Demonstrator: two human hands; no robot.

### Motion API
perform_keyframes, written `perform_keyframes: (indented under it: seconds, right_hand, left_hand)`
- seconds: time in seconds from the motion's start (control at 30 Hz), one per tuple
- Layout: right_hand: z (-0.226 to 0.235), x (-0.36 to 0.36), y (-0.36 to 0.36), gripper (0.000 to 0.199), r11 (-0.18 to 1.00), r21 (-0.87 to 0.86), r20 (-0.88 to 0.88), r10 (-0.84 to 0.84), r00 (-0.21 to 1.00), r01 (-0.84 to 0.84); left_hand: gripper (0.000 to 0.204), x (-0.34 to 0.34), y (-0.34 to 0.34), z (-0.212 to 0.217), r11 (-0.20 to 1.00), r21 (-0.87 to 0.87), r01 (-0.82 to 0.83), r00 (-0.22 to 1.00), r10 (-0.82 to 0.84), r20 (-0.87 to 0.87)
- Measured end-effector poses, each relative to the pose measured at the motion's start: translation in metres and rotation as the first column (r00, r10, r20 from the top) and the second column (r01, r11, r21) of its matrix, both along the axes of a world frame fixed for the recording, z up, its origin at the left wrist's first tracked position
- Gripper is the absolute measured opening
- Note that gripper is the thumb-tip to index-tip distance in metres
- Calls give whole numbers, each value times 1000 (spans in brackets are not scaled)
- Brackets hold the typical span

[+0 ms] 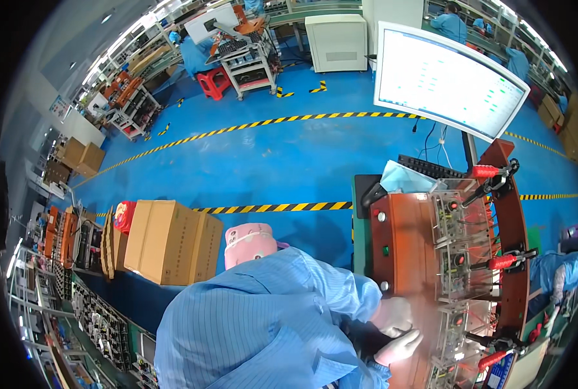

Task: The person puts on gloves, loads circuit boards into a testing fixture, presses the buttons on the testing machine, and unloads the boards onto the conveyor table.

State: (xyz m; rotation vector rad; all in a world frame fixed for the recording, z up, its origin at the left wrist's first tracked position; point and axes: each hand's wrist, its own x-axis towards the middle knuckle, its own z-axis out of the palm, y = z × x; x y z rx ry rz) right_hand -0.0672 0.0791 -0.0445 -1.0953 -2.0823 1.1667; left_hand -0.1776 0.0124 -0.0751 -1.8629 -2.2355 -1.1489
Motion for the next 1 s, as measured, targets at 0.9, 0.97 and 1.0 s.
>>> perform_keyframes:
  seconds: [0.9, 0.97, 1.0]
  right_hand:
    - [-16, 6, -9, 19, 975, 155, -31, -159, 987, 162]
    - [-18, 7, -11, 18, 972, 149, -38, -176, 984, 180]
    - [-19, 6, -11, 18, 972, 145, -42, -181, 983, 186]
  left_hand:
    - [23, -19, 2, 10, 979, -92, 184, 979, -190, -70]
    - [24, -19, 2, 11, 976, -93, 197, 977, -203, -65]
    - [24, -19, 2, 12, 975, -93, 201, 976, -207, -63]
